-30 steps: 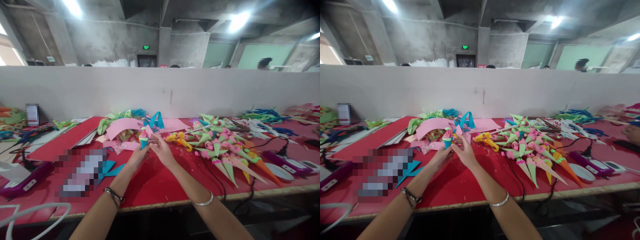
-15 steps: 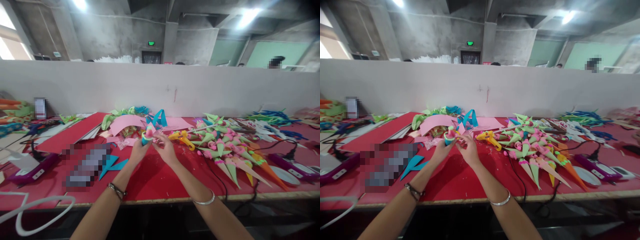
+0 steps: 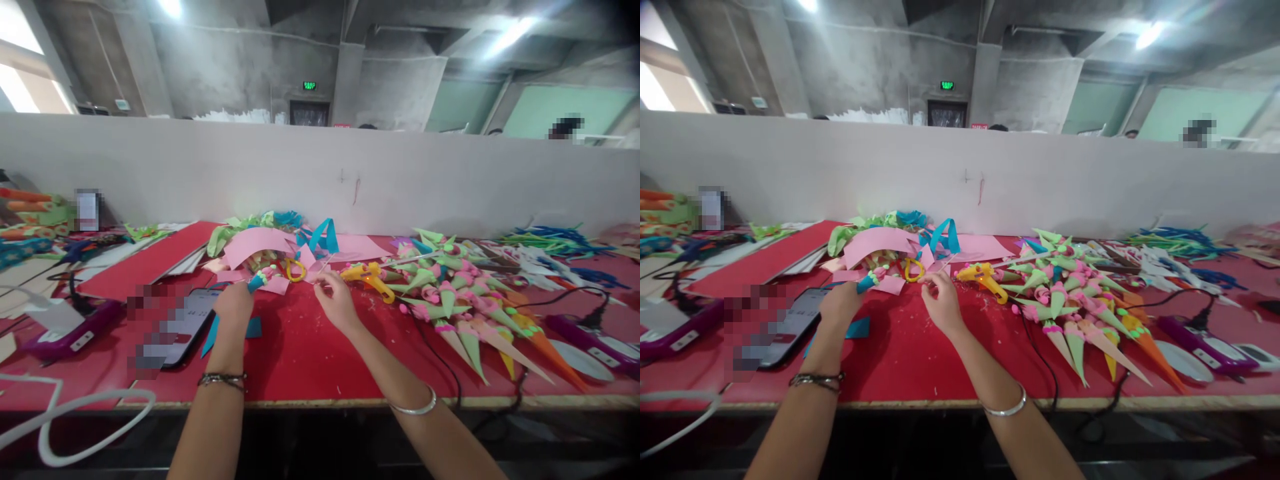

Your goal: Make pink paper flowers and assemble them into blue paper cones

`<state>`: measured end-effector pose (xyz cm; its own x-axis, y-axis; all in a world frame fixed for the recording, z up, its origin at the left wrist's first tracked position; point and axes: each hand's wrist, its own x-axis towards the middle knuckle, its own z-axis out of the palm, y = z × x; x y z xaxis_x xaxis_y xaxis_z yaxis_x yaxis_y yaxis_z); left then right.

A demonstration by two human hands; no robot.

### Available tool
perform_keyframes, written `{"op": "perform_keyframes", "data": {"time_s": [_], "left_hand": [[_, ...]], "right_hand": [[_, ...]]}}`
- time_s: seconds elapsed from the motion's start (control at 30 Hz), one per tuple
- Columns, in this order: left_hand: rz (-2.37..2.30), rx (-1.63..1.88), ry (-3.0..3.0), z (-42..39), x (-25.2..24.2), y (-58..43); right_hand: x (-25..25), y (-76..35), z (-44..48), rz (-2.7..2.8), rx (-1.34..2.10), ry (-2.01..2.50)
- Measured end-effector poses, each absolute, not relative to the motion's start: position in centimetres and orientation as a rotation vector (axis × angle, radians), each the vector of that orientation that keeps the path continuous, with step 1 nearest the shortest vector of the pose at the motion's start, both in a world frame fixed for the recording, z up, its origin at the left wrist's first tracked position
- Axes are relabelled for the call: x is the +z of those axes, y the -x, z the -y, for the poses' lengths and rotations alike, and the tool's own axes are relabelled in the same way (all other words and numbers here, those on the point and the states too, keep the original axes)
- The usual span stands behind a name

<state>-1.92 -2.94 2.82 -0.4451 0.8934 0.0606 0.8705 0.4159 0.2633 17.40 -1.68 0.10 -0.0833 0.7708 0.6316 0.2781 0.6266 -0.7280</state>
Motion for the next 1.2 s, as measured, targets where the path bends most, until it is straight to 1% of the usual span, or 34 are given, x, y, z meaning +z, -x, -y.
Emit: {"op": "perform_keyframes", "data": {"time_s": [0.13, 0.33, 0.4, 0.47, 0.53, 0.63, 0.67, 0.83, 1.0, 1.2], "left_hand": [[-2.574, 0.408, -1.616, 3.1, 2.9, 2.0], [-2.728, 0.510, -1.680, 3.6, 3.4, 1.1], [-2.719, 0.504, -1.655, 3.5, 3.3, 1.2], [-2.654, 0.578, -1.688, 3.2, 3.1, 1.4], [-2.433, 0.803, -1.739, 2.6, 2.8, 1.1], [-1.854, 1.227, -1.665, 1.6, 2.2, -0.3], [-1.717, 1.287, -1.636, 1.3, 1.9, -1.1], [-1.390, 1.296, -1.557, 1.0, 0.6, -4.4], [-1.111, 1.321, -1.382, 1.0, -0.3, -5.1], [-0.913, 1.292, -1.241, 1.3, -0.3, -5.4]], "right_hand": [[0.2, -17.4, 1.7, 1.673, 0.507, 0.871], [0.5, -17.5, 2.0, 1.692, 0.490, 0.872], [0.5, -17.4, 2.0, 1.695, 0.493, 0.867], [0.4, -17.3, 2.0, 1.697, 0.510, 0.856], [0.3, -17.2, 2.0, 1.691, 0.544, 0.853], [0.3, -17.1, 2.0, 1.664, 0.615, 0.861], [0.3, -17.1, 2.0, 1.658, 0.634, 0.859], [0.3, -17.0, 2.0, 1.688, 0.629, 0.802], [0.3, -17.0, 2.0, 1.684, 0.565, 0.778], [0.7, -17.1, 2.3, 1.641, 0.532, 0.773]]}}
